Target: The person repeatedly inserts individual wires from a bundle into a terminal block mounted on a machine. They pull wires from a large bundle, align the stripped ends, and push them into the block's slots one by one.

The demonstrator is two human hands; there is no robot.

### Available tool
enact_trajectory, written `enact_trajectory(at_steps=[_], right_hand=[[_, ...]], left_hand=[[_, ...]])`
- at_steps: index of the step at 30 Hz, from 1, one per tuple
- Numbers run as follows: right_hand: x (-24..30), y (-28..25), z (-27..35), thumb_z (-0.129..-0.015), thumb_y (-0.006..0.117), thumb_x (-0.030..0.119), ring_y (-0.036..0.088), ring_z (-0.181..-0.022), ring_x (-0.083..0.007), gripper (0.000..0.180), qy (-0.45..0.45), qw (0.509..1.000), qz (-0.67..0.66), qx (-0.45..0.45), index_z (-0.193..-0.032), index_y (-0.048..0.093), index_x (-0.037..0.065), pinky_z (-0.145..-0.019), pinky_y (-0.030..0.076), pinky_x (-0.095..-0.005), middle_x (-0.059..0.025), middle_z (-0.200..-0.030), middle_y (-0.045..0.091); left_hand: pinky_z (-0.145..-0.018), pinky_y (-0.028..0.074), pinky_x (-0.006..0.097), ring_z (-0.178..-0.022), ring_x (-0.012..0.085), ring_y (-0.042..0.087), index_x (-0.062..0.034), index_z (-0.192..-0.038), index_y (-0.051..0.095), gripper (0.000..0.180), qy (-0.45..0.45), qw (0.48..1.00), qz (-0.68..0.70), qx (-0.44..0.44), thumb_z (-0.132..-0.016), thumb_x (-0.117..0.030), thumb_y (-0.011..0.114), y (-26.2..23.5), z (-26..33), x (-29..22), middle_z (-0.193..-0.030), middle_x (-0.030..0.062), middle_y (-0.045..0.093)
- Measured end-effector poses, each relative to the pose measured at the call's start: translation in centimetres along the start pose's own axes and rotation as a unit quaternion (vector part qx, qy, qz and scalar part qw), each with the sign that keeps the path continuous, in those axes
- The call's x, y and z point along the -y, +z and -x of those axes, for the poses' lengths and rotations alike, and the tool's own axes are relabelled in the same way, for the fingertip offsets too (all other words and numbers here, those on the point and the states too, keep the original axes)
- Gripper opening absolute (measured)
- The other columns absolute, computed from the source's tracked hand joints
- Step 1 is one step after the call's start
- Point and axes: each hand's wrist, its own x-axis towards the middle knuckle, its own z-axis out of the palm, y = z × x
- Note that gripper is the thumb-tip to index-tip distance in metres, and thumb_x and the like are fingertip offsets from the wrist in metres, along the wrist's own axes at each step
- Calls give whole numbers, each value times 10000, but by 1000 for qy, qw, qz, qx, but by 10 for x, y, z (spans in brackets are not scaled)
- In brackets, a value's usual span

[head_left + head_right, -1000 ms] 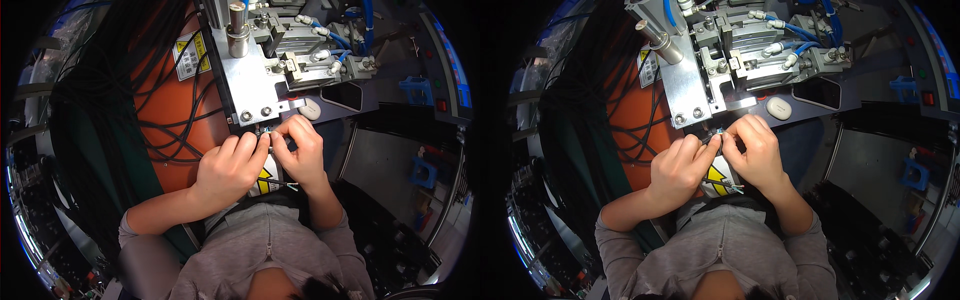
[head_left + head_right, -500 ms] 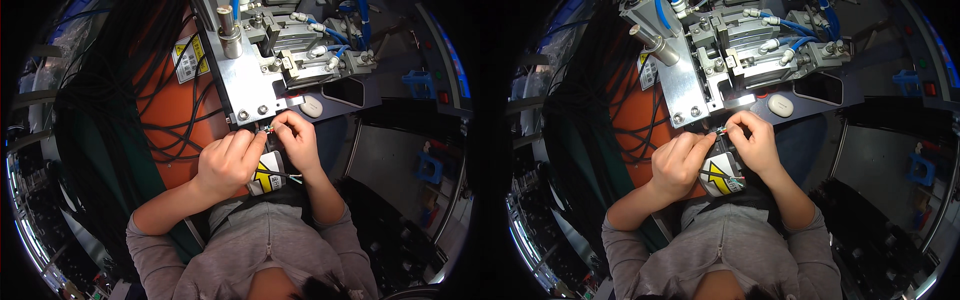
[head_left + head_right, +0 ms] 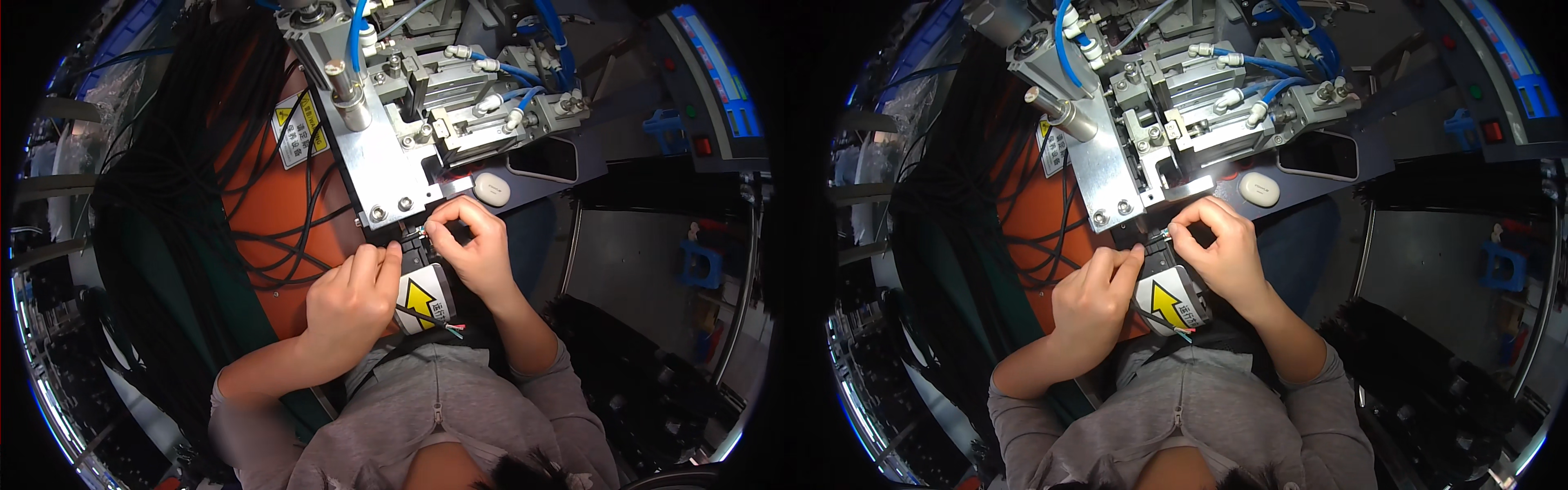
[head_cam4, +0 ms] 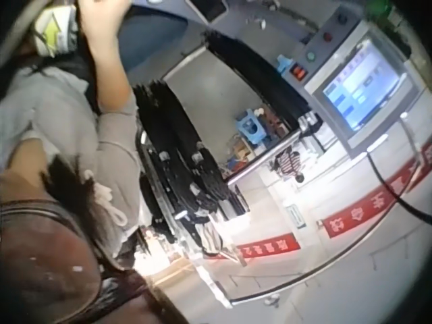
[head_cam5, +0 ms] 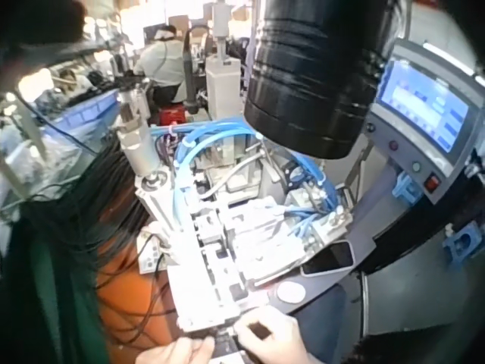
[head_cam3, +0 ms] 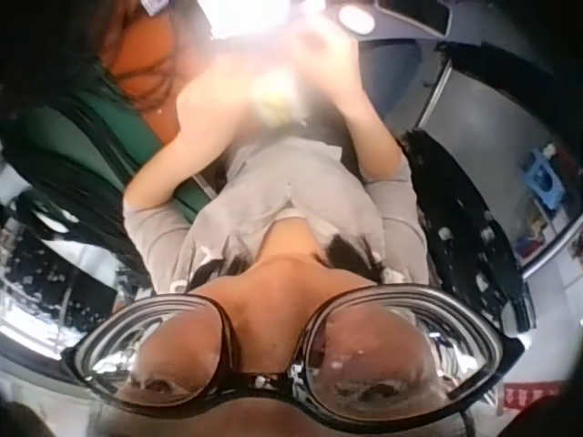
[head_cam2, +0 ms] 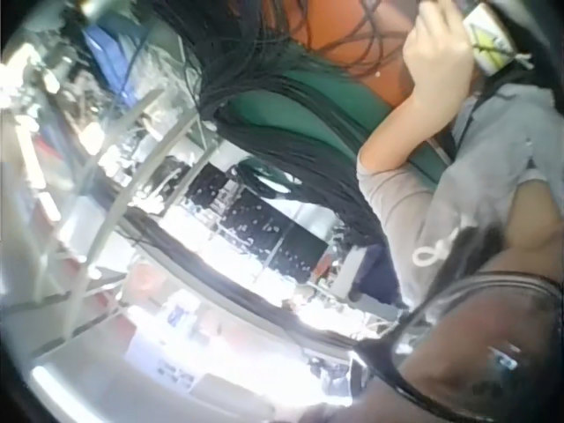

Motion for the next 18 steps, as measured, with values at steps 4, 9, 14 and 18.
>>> enact_trajectory(at_steps=[4, 9, 14, 18], right_hand=[[2, -14, 1, -728, 687, -23, 623, -749, -195, 103, -108, 992, -3, -68, -800, 616, -8, -679, 487, -289, -94, -798, 634], [15, -23, 2, -697, 731, -46, 633, -768, -194, 184, -220, 945, -190, 149, -864, 675, 6, -696, 495, -282, -97, -841, 667], [25, -17, 5, -683, 745, -43, 636, -750, -205, 181, -171, 967, -162, 100, -839, 671, 12, -678, 493, -288, -83, -835, 671], [32, -16, 5, -672, 766, -29, 632, -749, -207, 219, -231, 949, -175, 128, -864, 674, 22, -656, 491, -299, -77, -832, 664]], left_hand=[[-477, 418, 199, -615, 92, 565, -1, -957, 659, 222, -29, 999, -33, -2, -739, -40, 635, 6, 6, 2, -700, 5, 459], [-472, 397, 239, -612, 116, 543, -46, -926, 676, 230, -9, 999, 0, -36, -701, -90, 652, 2, -2, 8, -755, 5, 533], [-459, 364, 268, -596, 132, 509, -75, -874, 681, 185, 35, 976, 146, -158, -695, -118, 689, 1, -9, 7, -736, -8, 568], [-464, 385, 272, -593, 143, 525, -72, -863, 674, 183, -17, 969, 204, -139, -694, -115, 731, 7, -11, 10, -726, -5, 559]])
